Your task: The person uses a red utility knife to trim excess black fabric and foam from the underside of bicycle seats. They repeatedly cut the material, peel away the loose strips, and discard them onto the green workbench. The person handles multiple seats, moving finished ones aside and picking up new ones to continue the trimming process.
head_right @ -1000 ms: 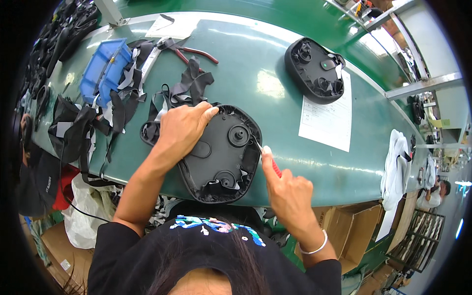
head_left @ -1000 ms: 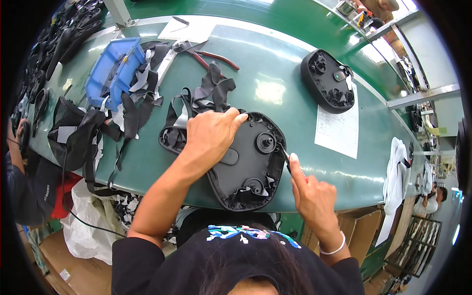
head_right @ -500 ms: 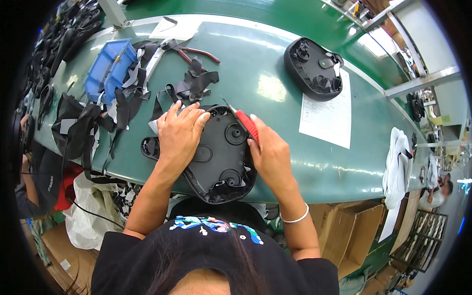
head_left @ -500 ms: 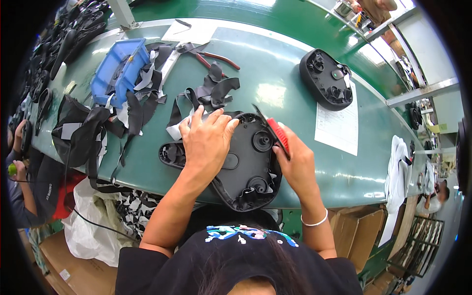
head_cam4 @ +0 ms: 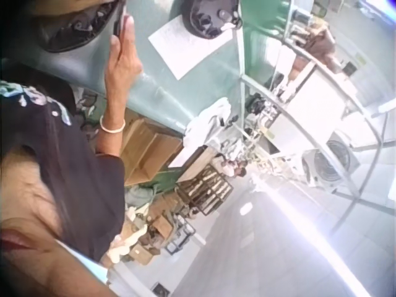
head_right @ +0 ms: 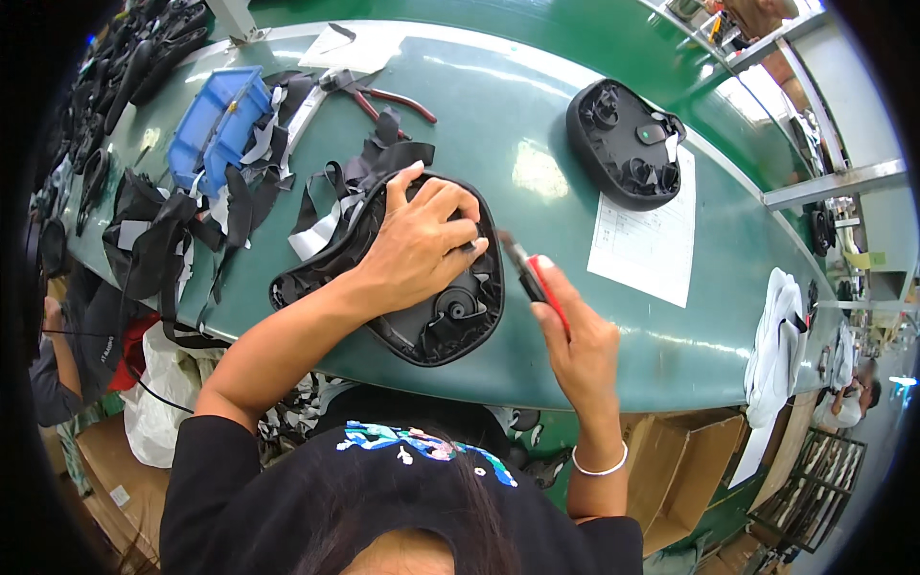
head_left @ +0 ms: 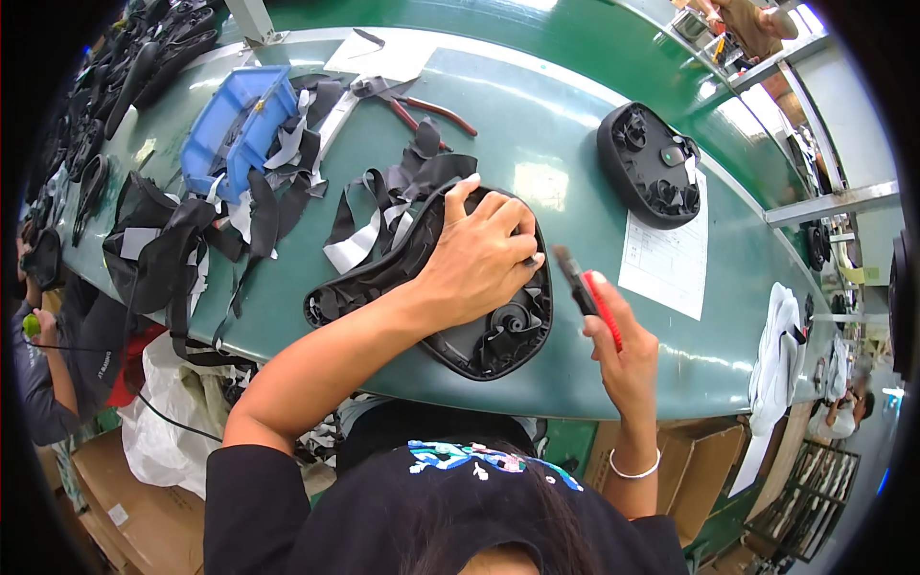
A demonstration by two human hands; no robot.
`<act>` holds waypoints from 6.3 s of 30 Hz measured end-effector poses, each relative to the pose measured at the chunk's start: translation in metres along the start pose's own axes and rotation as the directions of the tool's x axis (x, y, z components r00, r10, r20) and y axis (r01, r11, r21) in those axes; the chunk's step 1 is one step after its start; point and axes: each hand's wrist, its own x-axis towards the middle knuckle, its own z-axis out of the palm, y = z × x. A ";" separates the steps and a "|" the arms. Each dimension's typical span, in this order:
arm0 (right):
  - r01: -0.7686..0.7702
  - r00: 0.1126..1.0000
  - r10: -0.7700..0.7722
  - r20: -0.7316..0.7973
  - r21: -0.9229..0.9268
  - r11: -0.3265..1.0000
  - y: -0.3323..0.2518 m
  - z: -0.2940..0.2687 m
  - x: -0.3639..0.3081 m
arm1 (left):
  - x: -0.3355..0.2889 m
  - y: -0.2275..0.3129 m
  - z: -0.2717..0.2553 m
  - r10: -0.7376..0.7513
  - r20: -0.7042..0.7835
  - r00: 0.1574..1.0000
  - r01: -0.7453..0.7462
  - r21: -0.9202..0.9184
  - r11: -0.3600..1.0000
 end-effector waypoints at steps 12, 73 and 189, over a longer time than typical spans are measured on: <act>0.159 0.983 -0.078 0.167 -0.559 0.813 -0.033 -0.022 -0.016 | 0.002 -0.015 -0.031 -0.796 -0.187 0.576 0.303 -0.855 0.421; -0.131 0.640 0.538 -0.549 0.612 0.780 0.114 -0.023 0.125 | -0.089 0.006 -0.144 -0.459 0.607 0.649 0.673 -0.178 0.718; -0.026 0.984 0.102 0.148 -0.446 0.895 -0.054 0.014 -0.040 | 0.033 -0.025 -0.045 -0.517 -0.072 0.853 -0.379 -0.766 -0.519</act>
